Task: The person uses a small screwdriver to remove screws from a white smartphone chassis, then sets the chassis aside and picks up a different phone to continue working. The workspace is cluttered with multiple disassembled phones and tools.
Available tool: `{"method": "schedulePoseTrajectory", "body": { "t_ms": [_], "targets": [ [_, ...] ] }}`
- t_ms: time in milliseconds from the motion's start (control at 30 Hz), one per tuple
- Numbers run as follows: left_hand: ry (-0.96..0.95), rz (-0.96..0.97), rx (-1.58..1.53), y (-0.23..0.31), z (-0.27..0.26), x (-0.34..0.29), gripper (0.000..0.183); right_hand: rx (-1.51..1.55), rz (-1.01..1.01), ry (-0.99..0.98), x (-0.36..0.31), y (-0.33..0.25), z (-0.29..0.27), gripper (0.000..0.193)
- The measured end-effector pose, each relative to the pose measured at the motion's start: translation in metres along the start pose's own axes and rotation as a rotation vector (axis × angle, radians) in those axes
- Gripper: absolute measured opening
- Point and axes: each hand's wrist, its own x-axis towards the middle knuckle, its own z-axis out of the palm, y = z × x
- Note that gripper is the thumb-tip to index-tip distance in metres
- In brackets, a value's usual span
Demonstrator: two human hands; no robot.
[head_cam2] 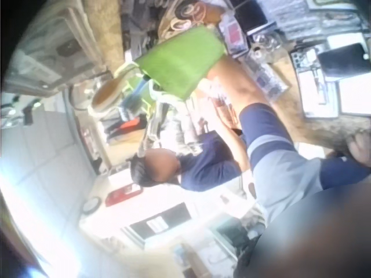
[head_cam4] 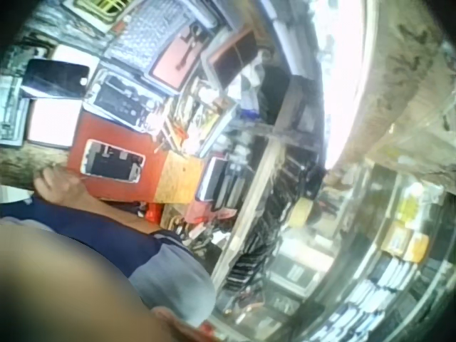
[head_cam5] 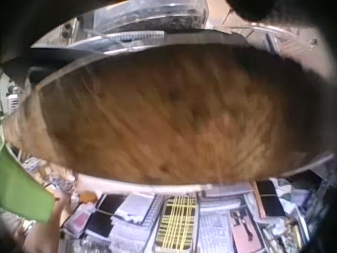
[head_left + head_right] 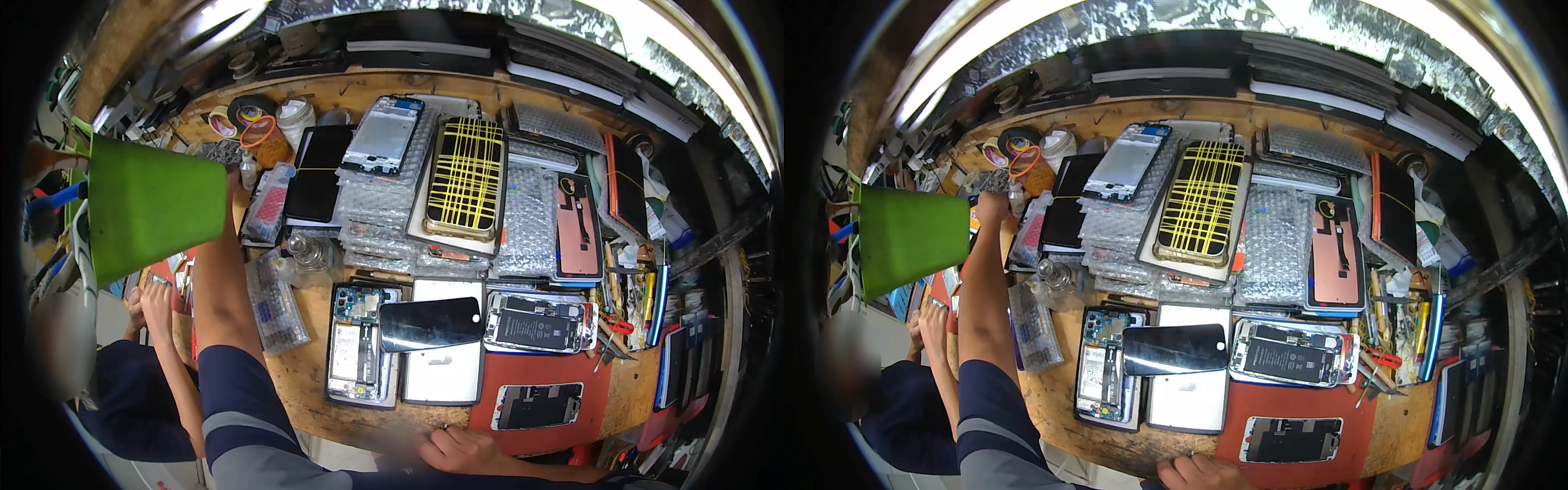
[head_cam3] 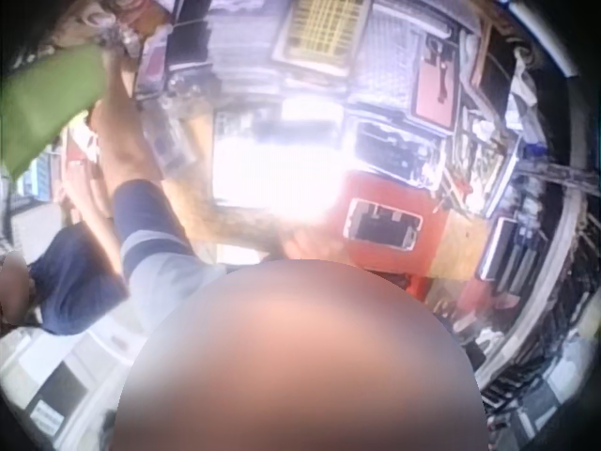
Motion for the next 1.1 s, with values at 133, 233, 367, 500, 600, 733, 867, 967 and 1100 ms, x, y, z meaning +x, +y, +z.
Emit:
{"method": "schedulePoseTrajectory", "body": {
  "t_ms": [133, 233, 367, 500, 600, 733, 867, 967, 1100],
  "targets": [
    [0.007, 0.045, 0.200, 0.007, -0.017, -0.010, 0.050, -0.003, -0.027, -0.010, 0.000, 0.001, 0.001, 0.011],
    [-0.004, 0.075, 0.276, 0.002, -0.024, -0.012, 0.049, 0.005, 0.001, 0.036, 0.001, 0.001, 0.002, 0.011],
    [-0.065, 0.063, 0.261, -0.011, -0.036, -0.012, 0.048, -0.004, -0.006, 0.042, 0.002, 0.001, 0.002, 0.013],
    [-0.151, 0.032, 0.200, -0.018, -0.047, -0.006, 0.047, -0.021, 0.003, 0.048, 0.001, 0.001, 0.003, 0.014],
    [-0.225, -0.002, 0.137, -0.023, -0.053, 0.001, 0.047, 0.011, -0.013, 0.028, 0.001, 0.002, 0.003, 0.015],
    [-0.296, -0.038, 0.050, -0.030, -0.053, 0.005, 0.046, 0.044, -0.004, 0.003, 0.001, 0.002, 0.002, 0.014],
    [-0.325, -0.061, -0.014, -0.030, -0.049, 0.005, 0.045, 0.067, -0.012, -0.048, 0.001, 0.002, -0.001, 0.015],
    [-0.338, -0.070, -0.067, -0.026, -0.043, 0.003, 0.044, 0.060, -0.017, -0.059, 0.001, 0.003, 0.000, 0.015],
    [-0.328, -0.077, -0.127, -0.021, -0.038, -0.002, 0.043, 0.066, -0.014, -0.057, 0.002, 0.003, 0.001, 0.012]
  ]
}}
